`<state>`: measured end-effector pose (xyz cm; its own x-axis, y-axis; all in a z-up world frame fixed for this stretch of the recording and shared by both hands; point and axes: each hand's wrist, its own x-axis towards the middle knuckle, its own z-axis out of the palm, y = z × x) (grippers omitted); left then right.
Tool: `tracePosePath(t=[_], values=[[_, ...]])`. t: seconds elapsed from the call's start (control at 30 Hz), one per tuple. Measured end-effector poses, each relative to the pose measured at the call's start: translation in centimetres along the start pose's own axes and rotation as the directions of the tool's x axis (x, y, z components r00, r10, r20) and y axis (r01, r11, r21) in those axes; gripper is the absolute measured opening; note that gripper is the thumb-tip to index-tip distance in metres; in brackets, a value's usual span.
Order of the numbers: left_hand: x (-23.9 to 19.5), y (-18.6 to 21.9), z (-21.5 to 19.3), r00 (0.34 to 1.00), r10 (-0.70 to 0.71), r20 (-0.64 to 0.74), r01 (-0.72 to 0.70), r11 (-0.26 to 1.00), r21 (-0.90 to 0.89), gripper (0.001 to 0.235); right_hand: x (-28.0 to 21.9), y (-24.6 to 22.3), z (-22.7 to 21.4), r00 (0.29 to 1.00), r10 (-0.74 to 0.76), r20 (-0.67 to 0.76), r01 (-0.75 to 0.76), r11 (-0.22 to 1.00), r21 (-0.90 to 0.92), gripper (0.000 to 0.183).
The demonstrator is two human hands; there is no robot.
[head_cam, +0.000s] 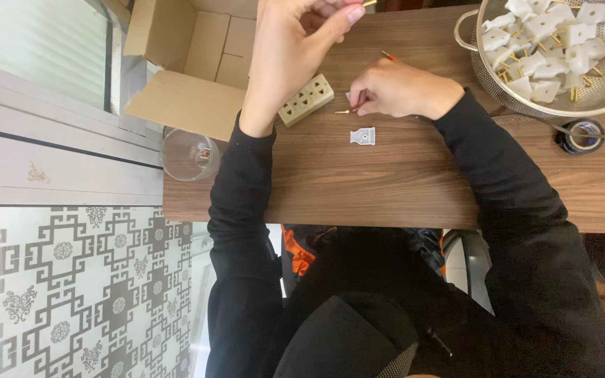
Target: The person assembles small hardware components by hand, inserting a metal pin into a plastic component and tightening it with a screwdriver.
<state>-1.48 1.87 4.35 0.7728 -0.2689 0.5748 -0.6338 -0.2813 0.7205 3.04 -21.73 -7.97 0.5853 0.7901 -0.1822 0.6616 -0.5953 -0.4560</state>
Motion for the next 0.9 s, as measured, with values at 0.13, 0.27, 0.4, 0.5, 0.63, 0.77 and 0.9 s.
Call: tracePosePath(t=[0.13,0.27,0.4,0.5,0.63,0.77,0.9], values=[[0.0,-0.9,0.4,0.999,-0.033,0.003,0.033,0.999,-0.035,0.015,-1.2,-2.5,-3.0,0.999,0.031,-0.044,-0.026,0.995,0.094,0.018],[0.0,-1.1,0.3,0.999,-0.045,-0.015,0.044,0.997,-0.067,0.012,-2.7,-0.2,-3.8,0.843,-0.222,-0.491,0.235,0.971,-0.036,0.016],[-0.1,-1.2,0.5,0.997,0.072,-0.040,-0.073,0.997,-0.031,0.010,-5.9,-3.5,-5.5,0.665,0.092,-0.741,0.270,0.896,0.353,0.029],[0.0,-1.1,1.1,0.968,0.246,-0.049,-0.242,0.967,0.078,0.008,-7.0,-4.7,-5.7,0.597,-0.018,-0.802,0.358,0.901,0.246,0.018],[-0.2,-1.1,1.7,0.912,0.407,-0.052,-0.396,0.907,0.143,0.018,-6.8,-4.8,-5.4,0.511,-0.160,-0.845,0.375,0.926,0.052,0.010],[-0.6,-0.3,2.8,0.928,0.370,-0.051,-0.366,0.927,0.080,0.017,-6.6,-4.8,-5.2,0.497,-0.113,-0.860,0.365,0.927,0.089,0.018],[-1.0,-0.6,4.0,0.968,0.233,-0.090,-0.229,0.972,0.045,0.019,-6.1,-4.2,-4.7,0.491,-0.017,-0.871,0.427,0.876,0.224,0.013]])
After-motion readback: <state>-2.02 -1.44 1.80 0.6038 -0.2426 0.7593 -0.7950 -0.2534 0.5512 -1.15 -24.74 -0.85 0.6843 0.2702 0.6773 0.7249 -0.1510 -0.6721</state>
